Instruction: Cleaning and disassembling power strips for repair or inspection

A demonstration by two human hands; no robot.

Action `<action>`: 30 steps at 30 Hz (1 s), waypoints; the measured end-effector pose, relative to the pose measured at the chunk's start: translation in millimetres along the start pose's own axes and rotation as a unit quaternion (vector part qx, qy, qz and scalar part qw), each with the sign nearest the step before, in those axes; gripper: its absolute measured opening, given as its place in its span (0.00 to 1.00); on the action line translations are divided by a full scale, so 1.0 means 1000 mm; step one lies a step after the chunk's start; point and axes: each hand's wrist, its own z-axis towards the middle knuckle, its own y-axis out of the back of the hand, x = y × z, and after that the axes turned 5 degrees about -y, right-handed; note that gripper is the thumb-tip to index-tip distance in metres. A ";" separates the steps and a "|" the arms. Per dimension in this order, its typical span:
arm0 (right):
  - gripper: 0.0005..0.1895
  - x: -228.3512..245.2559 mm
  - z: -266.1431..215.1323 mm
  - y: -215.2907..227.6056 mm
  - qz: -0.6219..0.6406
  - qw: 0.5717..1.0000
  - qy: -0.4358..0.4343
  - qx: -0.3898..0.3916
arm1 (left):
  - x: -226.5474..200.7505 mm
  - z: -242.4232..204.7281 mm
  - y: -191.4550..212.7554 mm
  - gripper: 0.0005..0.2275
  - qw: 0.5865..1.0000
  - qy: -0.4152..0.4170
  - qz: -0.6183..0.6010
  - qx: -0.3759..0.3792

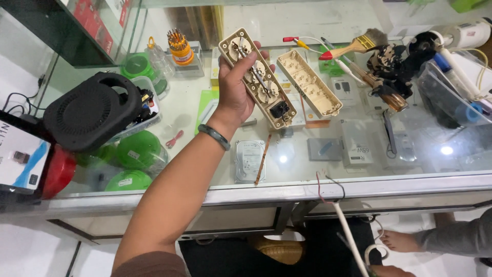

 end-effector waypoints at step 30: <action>0.17 0.042 0.465 0.200 -0.119 0.926 -0.097 -0.344 | -0.001 0.019 0.029 0.28 0.993 -0.011 -0.051 0.109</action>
